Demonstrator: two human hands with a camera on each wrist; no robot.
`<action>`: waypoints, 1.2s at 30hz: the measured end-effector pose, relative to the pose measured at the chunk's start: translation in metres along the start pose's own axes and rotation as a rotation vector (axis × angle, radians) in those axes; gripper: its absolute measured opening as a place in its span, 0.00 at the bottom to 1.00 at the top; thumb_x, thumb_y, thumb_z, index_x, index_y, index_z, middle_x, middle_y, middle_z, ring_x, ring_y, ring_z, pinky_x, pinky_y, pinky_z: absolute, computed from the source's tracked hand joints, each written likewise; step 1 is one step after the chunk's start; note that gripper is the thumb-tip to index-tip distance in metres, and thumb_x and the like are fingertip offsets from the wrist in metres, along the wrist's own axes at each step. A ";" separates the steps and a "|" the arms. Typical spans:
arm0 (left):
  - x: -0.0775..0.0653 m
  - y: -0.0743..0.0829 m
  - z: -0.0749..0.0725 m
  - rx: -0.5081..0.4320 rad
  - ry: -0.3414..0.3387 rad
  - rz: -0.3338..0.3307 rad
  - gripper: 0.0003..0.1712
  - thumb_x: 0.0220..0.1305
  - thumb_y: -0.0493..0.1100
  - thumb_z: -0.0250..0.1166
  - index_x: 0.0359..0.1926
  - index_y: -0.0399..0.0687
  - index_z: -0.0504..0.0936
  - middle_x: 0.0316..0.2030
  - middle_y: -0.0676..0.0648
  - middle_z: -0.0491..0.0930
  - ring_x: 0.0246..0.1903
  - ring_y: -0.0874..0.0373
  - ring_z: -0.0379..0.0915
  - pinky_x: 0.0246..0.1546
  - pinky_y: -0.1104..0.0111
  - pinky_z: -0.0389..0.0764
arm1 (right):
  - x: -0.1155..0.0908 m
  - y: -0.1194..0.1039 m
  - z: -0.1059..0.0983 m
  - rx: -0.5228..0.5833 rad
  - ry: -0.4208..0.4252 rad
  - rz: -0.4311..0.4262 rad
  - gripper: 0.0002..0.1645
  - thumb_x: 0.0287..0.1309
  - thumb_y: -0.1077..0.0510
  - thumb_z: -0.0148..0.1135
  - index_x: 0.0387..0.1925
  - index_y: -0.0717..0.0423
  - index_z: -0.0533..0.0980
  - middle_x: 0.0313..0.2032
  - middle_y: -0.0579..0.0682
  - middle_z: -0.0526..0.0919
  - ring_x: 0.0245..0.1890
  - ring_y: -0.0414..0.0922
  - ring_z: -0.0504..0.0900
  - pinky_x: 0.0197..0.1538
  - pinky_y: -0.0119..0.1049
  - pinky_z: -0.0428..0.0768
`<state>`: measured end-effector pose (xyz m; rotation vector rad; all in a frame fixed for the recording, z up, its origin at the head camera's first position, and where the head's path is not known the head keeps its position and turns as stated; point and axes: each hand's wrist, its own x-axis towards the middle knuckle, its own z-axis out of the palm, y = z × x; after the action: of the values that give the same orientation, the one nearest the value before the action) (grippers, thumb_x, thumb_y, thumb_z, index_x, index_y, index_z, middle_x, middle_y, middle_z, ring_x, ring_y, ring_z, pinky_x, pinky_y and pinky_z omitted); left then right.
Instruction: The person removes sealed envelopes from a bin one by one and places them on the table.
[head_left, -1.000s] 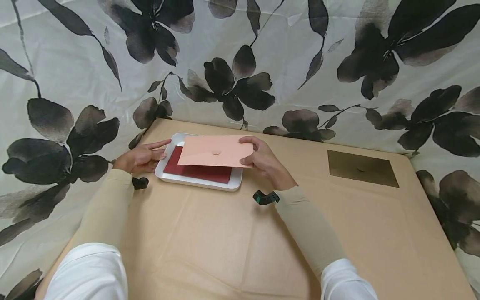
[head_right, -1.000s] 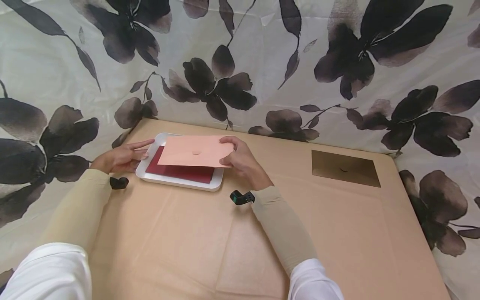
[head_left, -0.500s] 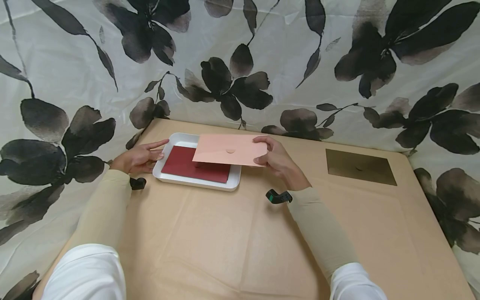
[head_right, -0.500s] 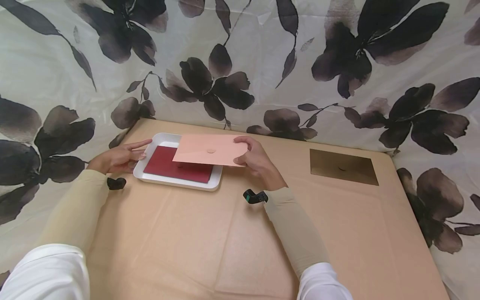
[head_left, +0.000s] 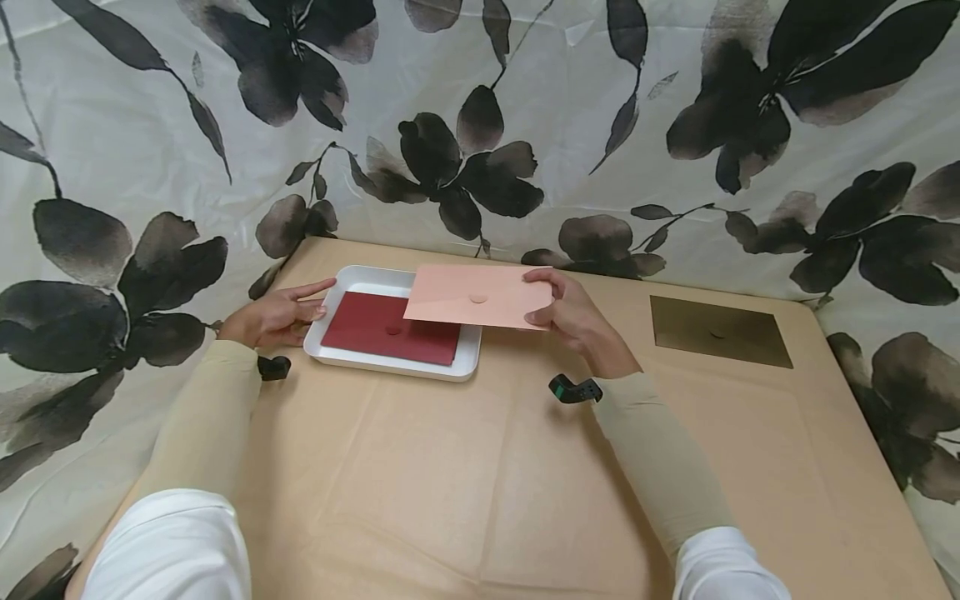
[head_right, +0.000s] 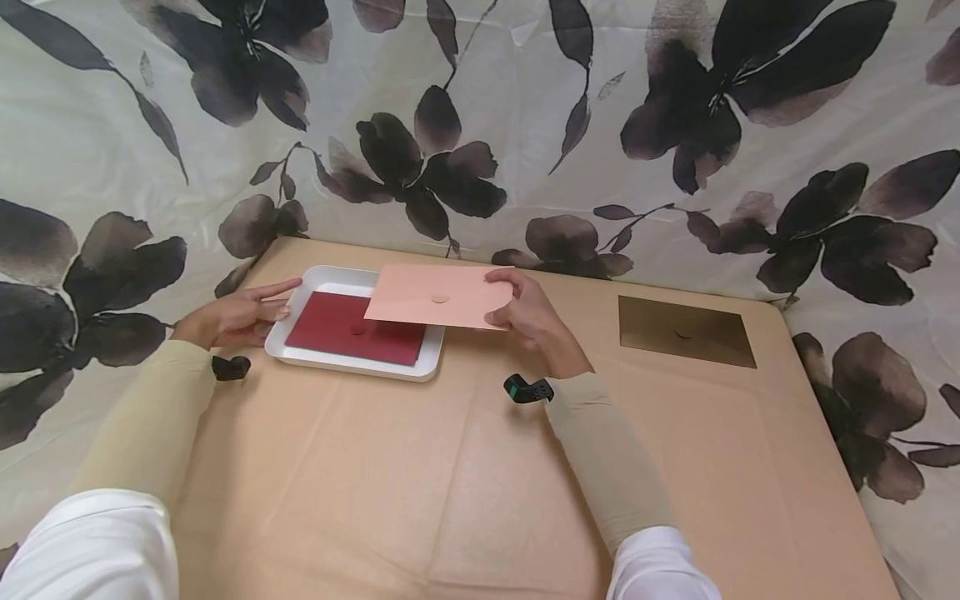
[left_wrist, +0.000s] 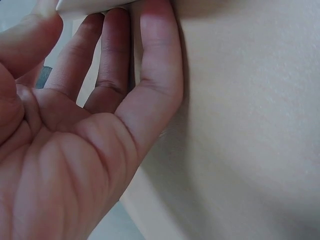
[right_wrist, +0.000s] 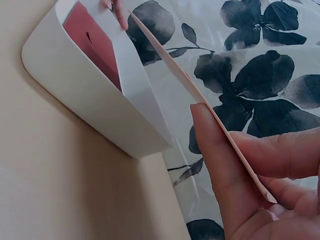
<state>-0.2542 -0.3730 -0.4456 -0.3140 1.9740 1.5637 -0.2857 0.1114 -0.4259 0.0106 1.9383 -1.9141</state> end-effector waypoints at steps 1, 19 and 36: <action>0.001 0.000 0.000 0.000 0.002 -0.001 0.43 0.80 0.43 0.56 0.83 0.75 0.44 0.84 0.45 0.45 0.57 0.59 0.77 0.56 0.59 0.86 | -0.001 0.000 -0.001 -0.001 -0.001 -0.005 0.43 0.54 0.86 0.58 0.68 0.52 0.71 0.69 0.51 0.69 0.59 0.49 0.74 0.42 0.29 0.87; 0.002 0.000 -0.001 -0.008 0.000 0.000 0.43 0.80 0.42 0.56 0.83 0.75 0.46 0.84 0.45 0.45 0.54 0.60 0.78 0.57 0.58 0.85 | -0.001 0.000 -0.020 0.018 -0.016 -0.040 0.42 0.54 0.87 0.56 0.67 0.55 0.71 0.69 0.50 0.66 0.61 0.49 0.72 0.39 0.26 0.86; -0.001 0.002 0.001 -0.026 -0.006 -0.001 0.43 0.80 0.41 0.55 0.83 0.74 0.45 0.84 0.44 0.45 0.51 0.59 0.78 0.52 0.62 0.86 | -0.007 0.001 -0.039 0.025 -0.017 -0.047 0.41 0.53 0.87 0.57 0.64 0.53 0.72 0.64 0.47 0.68 0.57 0.47 0.72 0.37 0.26 0.84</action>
<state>-0.2544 -0.3712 -0.4437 -0.3200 1.9502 1.5887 -0.2906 0.1509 -0.4259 -0.0437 1.9195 -1.9623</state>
